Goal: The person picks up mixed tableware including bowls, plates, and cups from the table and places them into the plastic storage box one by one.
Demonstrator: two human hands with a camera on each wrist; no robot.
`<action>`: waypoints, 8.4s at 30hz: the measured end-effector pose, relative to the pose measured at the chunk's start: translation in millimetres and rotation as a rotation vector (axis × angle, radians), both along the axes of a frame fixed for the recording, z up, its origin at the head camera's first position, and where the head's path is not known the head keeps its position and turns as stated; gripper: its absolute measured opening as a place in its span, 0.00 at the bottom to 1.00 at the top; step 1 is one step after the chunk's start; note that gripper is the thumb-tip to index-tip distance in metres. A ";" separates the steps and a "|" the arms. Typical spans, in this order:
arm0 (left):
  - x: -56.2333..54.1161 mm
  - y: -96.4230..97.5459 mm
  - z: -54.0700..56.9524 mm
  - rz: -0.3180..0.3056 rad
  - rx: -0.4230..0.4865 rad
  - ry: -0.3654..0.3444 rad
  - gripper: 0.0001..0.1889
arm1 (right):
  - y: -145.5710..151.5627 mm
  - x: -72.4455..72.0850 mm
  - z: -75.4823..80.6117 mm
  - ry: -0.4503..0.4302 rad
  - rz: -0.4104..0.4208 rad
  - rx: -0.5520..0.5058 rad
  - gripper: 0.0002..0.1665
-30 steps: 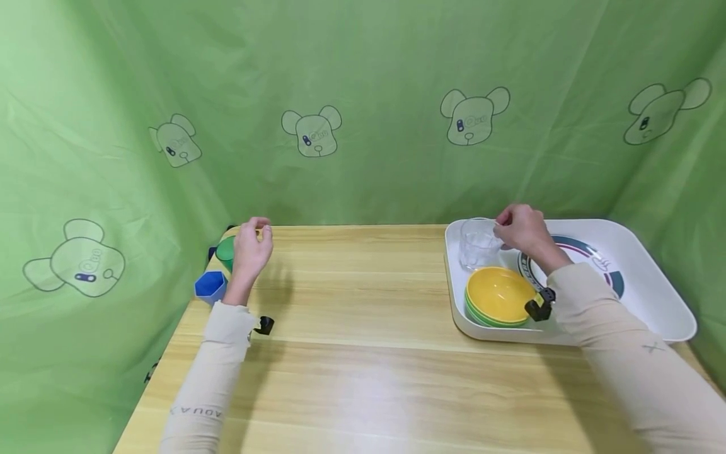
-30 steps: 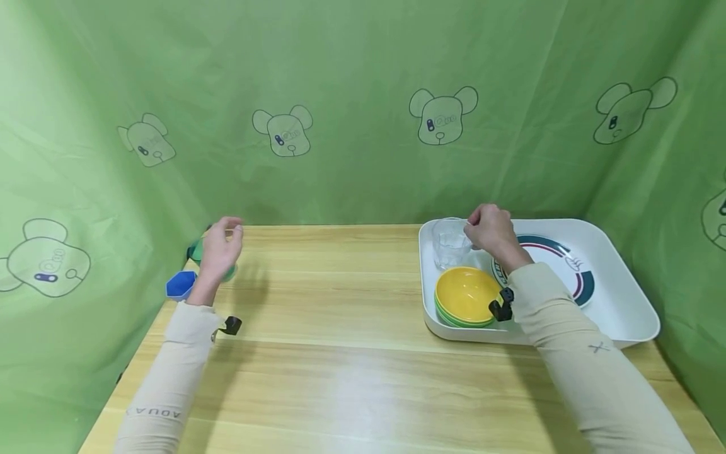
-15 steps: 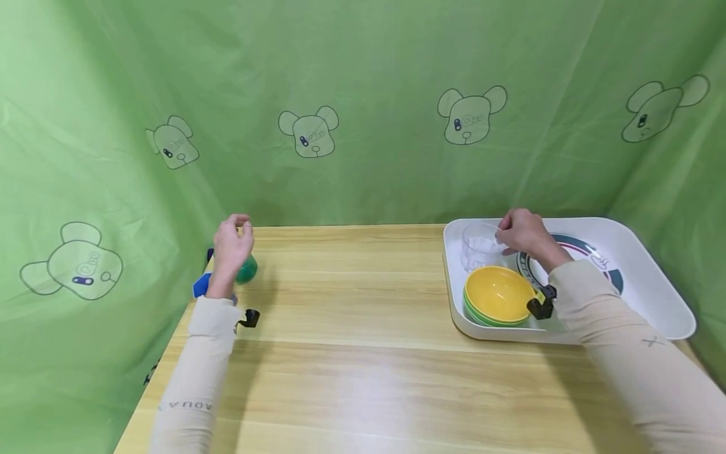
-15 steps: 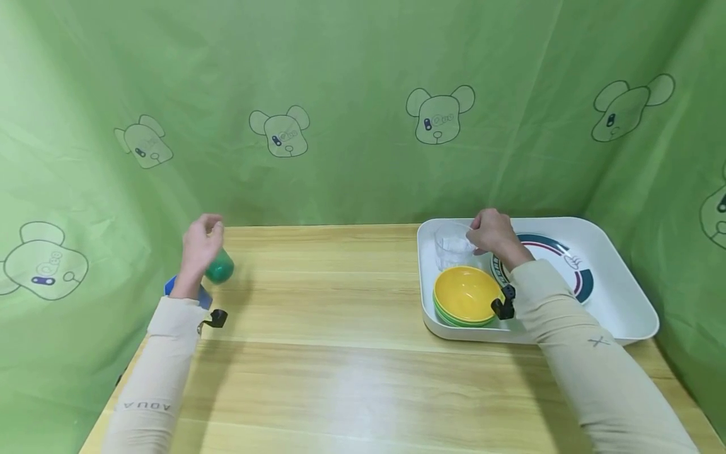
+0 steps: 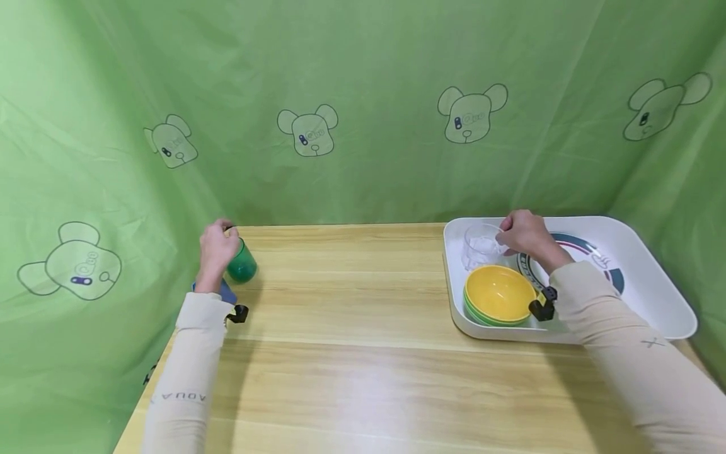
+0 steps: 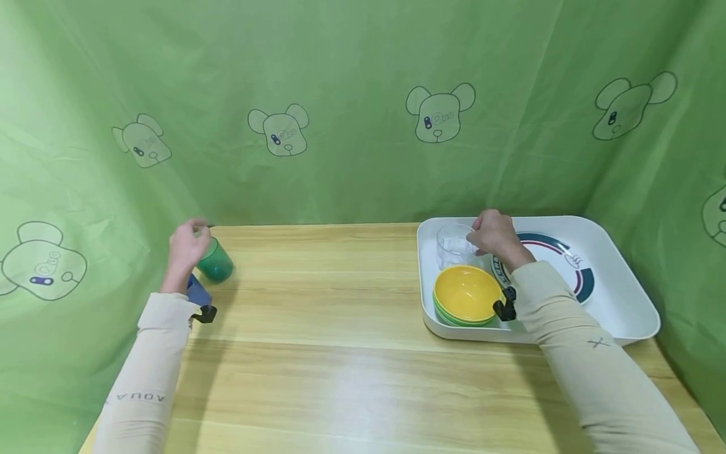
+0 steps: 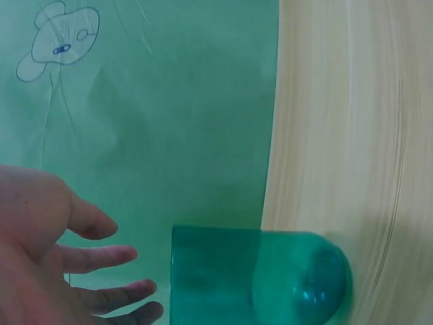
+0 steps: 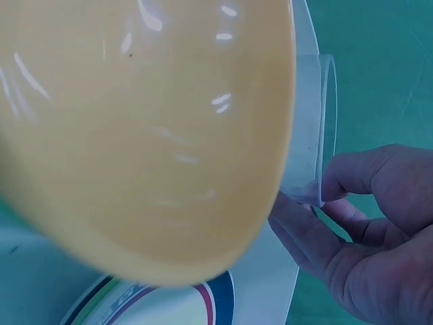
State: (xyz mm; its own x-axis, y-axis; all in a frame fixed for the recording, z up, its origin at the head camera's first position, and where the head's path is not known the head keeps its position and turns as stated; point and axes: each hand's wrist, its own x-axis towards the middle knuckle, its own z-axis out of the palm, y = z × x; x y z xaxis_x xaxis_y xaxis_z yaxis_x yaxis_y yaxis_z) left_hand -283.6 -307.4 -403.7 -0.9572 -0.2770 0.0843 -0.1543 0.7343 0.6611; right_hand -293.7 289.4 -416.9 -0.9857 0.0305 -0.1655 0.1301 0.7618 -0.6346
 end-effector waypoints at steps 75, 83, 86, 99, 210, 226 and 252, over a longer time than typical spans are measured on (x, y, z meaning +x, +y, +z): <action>-5.4 45.0 -2.4 -0.199 0.196 -0.089 0.24 | -27.6 22.4 35.3 0.207 0.122 0.062 0.27; -2.7 62.8 5.7 -0.216 0.203 -0.072 0.23 | -36.2 23.9 37.9 0.264 0.101 0.021 0.25; -2.7 72.4 7.0 -0.212 0.205 -0.075 0.23 | -39.7 23.9 38.6 0.274 0.096 0.005 0.25; -2.3 111.3 11.3 -0.234 0.176 -0.031 0.21 | -53.3 26.5 45.0 0.287 0.071 -0.040 0.26; 4.3 287.2 15.2 -0.467 0.091 0.098 0.13 | -141.9 9.8 40.4 0.303 0.154 -0.035 0.14; 5.1 238.6 14.2 -0.451 0.111 0.121 0.16 | -127.1 9.2 53.6 0.351 0.124 -0.042 0.13; 19.4 132.6 -4.2 -0.248 0.078 0.111 0.15 | -39.4 13.4 68.5 0.390 -0.020 0.021 0.16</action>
State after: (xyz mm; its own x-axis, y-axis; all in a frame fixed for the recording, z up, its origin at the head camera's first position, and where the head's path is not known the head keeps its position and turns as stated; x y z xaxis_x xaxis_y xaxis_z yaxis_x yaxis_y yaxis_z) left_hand -264.2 -174.8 -407.9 -0.9827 -0.0455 0.1798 0.1000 0.6865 0.7202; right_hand -280.3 250.0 -348.3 -0.9738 0.0493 0.2222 -0.1032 0.7748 -0.6237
